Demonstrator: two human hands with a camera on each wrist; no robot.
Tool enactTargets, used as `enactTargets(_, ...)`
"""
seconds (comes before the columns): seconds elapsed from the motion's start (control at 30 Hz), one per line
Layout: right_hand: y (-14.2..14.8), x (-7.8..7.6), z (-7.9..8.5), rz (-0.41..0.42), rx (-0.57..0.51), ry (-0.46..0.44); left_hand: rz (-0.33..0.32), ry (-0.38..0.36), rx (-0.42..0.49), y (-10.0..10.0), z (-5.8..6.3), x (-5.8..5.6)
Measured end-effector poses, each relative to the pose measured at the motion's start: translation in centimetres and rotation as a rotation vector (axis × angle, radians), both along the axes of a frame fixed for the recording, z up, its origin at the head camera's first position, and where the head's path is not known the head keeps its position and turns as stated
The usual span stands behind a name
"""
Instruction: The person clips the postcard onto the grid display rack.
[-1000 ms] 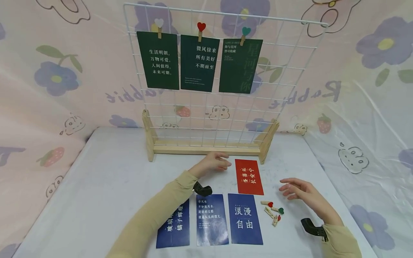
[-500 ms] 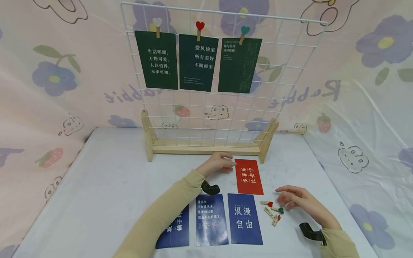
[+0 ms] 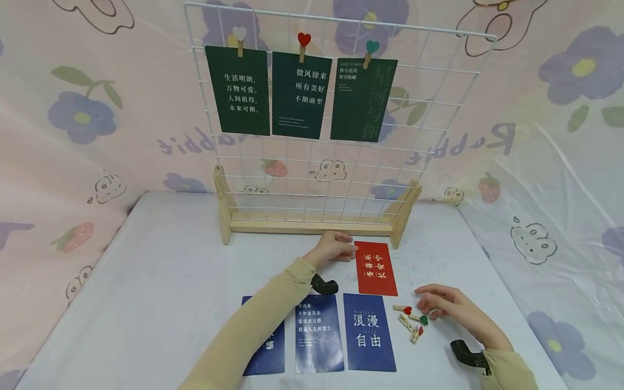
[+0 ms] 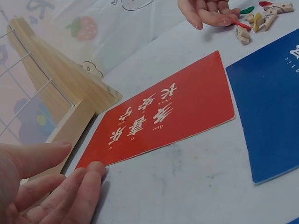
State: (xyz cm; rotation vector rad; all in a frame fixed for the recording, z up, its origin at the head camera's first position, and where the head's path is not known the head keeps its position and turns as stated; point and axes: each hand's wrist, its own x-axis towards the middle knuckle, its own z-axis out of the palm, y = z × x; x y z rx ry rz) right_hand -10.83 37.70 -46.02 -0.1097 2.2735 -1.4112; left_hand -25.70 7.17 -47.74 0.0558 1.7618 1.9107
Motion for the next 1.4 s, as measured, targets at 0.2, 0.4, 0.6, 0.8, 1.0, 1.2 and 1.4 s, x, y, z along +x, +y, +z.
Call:
enactTargets(0.2, 0.0, 0.0, 0.1, 0.008, 0.002, -0.008, 0.028, -0.011, 0.004, 0.3, 0.1, 0.1)
enactTargets(0.4, 0.0, 0.1, 0.2, 0.012, -0.009, -0.015, 0.064, 0.021, -0.023, 1.1, -0.1, 0.3)
enactTargets(0.6, 0.0, 0.1, 0.1, 0.024, -0.013, -0.016, 0.103, 0.074, -0.049, 1.5, -0.3, 0.4)
enactTargets(0.8, 0.0, 0.1, 0.2, 0.022, -0.020, -0.023, 0.129, 0.126, -0.100, 1.7, -0.5, 0.5)
enactTargets(1.0, 0.0, 0.2, 0.3, 0.038, -0.020, -0.005, 0.153, 0.145, -0.128, 2.0, -1.0, 0.4)
enactTargets(1.2, -0.1, 0.1, 0.1, 0.016, -0.004, -0.014, 0.167, 0.161, -0.155, 2.2, -1.5, 0.1)
enactTargets(1.4, -0.1, 0.1, 0.1, 0.024, 0.007, -0.017, 0.160, 0.205, -0.197, 2.3, -1.5, 0.0)
